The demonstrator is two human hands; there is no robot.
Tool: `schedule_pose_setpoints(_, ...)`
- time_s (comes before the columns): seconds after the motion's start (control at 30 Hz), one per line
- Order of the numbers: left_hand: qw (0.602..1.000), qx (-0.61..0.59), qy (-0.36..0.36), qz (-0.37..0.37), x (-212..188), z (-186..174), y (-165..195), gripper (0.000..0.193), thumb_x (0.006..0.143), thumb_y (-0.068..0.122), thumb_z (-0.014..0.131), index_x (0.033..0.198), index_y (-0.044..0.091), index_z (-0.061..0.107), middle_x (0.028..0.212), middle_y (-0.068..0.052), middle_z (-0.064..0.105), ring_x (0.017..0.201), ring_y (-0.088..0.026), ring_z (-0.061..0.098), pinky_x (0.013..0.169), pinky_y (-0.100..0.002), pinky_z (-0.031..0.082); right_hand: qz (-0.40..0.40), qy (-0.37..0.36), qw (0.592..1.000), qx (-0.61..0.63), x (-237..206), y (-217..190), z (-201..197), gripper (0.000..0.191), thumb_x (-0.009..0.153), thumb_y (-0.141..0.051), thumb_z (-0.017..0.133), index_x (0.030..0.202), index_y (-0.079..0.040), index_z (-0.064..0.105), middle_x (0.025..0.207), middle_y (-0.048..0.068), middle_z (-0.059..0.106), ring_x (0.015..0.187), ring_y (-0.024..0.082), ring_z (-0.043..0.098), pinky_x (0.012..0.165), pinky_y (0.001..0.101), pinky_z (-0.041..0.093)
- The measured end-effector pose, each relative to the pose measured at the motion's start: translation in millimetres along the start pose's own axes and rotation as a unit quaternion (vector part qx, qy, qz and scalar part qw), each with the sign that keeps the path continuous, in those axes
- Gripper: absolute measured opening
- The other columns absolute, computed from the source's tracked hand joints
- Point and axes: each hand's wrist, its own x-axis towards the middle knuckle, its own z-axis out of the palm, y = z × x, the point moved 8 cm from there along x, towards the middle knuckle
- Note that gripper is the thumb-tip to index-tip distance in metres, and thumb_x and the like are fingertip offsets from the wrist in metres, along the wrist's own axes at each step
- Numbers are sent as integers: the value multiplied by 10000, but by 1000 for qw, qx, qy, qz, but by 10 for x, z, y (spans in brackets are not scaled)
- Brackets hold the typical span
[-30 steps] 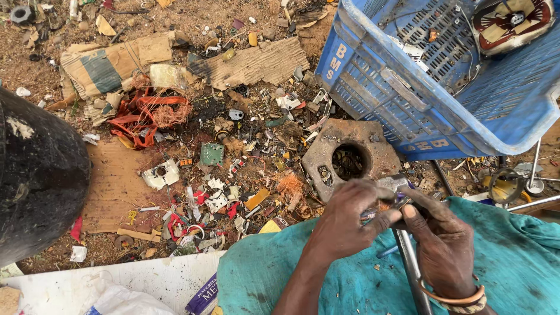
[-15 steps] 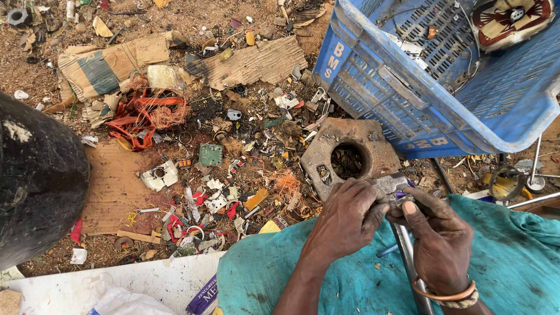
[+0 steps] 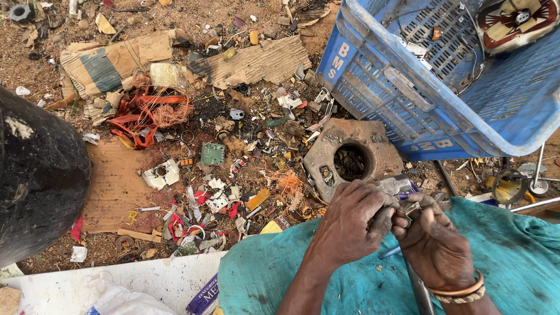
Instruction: The person sits on the ground and hammers coiled copper wire on a stone anvil with a hammer, then pulls the flattened wire apart by hand. They place processed copper wire into a white sack and reach into a blue basket for more scrap items.
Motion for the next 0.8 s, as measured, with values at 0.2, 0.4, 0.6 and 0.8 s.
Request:
schedule_pose_setpoints(0.2,999,-37,-4,-24,-23,-31,-62,190,895,181,792,1055,105,725,1057,-82,717,1109,-269,660,1047,-429,495,-71,11,975,-209,-48,-170,75,259,1009,7,604,1262,61,630,1082,238,708,989,298,712,876,428,606)
schedule_pose_setpoints(0.4,998,-53,-28,-25,-30,-48,-88,212,900,182,776,1102,128,742,1052,-50,757,1071,-258,658,1055,-432,485,-121,-8,960,-251,-156,-230,205,274,1001,11,620,1264,85,640,1110,215,710,1032,294,713,911,453,605)
schedule_pose_setpoints(0.6,986,-71,-120,-93,-64,137,-233,233,910,195,766,1120,103,730,899,-77,729,989,-252,653,1018,-452,484,-62,-5,960,-273,-136,-224,166,335,989,-6,595,1299,109,647,1089,229,733,995,298,709,883,439,583)
schedule_pose_setpoints(0.8,996,-16,-64,-62,-34,123,-231,101,961,179,743,971,89,701,935,-65,714,998,-240,658,1062,-443,490,-74,-23,928,-366,-154,-228,189,341,945,20,640,1273,97,684,1042,200,732,900,259,706,793,388,599)
